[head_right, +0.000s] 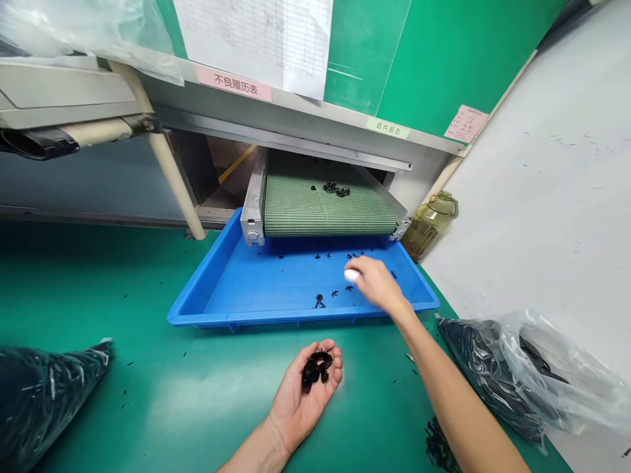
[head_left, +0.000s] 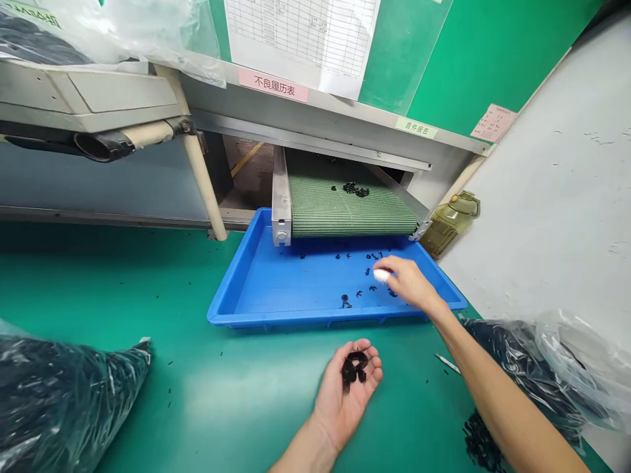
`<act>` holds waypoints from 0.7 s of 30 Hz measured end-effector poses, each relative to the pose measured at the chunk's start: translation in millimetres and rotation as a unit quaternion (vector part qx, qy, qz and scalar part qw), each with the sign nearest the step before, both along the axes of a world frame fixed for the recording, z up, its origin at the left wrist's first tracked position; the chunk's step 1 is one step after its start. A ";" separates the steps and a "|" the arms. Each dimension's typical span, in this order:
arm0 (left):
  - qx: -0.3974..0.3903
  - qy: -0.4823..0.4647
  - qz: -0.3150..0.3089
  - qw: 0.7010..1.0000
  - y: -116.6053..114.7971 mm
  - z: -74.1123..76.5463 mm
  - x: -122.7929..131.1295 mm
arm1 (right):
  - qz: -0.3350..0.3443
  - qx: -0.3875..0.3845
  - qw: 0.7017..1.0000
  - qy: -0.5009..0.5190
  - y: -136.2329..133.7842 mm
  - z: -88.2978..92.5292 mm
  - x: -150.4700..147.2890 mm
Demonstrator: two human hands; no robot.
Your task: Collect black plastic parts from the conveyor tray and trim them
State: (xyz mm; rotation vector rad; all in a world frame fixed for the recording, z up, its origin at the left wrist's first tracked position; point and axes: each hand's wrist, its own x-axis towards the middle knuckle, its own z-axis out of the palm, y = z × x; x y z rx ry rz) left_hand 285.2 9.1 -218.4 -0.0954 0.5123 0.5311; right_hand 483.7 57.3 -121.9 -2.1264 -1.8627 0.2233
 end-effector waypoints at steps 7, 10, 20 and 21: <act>0.019 -0.019 -0.004 1.000 -2.2 -5.1 -0.1 | -0.075 -0.095 0.991 -0.051 109.9 -43.8 45.4; 0.016 -0.026 0.000 1.000 -2.1 -4.6 0.7 | -0.053 -0.106 0.991 -0.063 128.0 -52.1 29.8; 0.011 -0.029 -0.001 1.000 -3.9 -4.3 -0.4 | 0.115 -0.149 0.982 -0.016 123.4 -51.3 -17.3; 0.010 -0.032 -0.002 0.999 -3.7 -4.5 -0.4 | 0.133 -0.148 0.980 -0.009 112.8 -49.9 -17.9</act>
